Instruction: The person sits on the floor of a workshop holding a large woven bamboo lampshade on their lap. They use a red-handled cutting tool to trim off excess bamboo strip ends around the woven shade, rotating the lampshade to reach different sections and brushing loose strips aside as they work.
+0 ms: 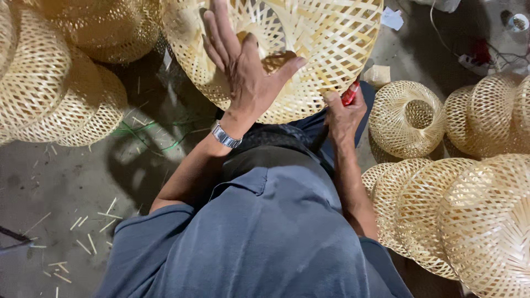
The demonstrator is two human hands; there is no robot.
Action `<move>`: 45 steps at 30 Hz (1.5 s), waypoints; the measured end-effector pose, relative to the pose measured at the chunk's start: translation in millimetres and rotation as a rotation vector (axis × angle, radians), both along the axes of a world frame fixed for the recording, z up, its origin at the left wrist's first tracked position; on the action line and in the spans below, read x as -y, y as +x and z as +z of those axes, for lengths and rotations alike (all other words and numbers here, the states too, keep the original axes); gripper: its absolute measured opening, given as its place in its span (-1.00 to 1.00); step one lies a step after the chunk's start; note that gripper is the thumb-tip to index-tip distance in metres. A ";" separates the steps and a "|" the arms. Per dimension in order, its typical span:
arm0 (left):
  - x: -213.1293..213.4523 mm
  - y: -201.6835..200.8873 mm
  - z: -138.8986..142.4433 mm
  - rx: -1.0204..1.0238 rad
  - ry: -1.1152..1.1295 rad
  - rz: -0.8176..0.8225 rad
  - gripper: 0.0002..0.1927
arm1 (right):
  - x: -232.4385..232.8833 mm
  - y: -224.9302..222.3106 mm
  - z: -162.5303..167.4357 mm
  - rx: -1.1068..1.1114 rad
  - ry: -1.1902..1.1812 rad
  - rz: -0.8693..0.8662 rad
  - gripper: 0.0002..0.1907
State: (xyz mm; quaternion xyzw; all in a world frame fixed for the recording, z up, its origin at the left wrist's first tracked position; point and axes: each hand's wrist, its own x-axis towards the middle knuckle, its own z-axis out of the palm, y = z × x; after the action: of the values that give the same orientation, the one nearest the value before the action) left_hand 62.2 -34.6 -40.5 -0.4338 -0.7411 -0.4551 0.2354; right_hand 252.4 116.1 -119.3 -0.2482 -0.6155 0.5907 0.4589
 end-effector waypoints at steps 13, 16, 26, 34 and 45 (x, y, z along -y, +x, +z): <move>-11.0 -52.3 31.0 0.168 -0.345 -0.106 -0.05 | -43.9 -4.7 55.4 0.028 0.152 0.081 -0.16; -34.5 -22.7 18.7 0.111 0.231 -0.002 -0.01 | -29.6 -33.0 43.8 0.038 0.192 0.186 -0.13; -32.0 -74.7 39.2 0.360 0.107 -0.340 0.00 | -41.7 -4.7 43.8 0.007 -0.051 0.066 -0.26; -45.5 -73.6 18.8 0.020 -0.040 -0.053 0.10 | -27.8 -31.6 56.8 -0.014 0.142 0.189 -0.38; -48.5 -85.1 3.3 0.118 0.307 -0.311 -0.07 | -11.9 -24.2 60.1 0.140 -0.107 -0.009 -0.25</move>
State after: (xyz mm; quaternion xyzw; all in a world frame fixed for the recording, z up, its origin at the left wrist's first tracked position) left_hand -22.9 13.9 -37.2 -0.4745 -0.5998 -0.6181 0.1818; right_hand 228.1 127.9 -59.2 -0.3157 -0.6125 0.6018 0.4037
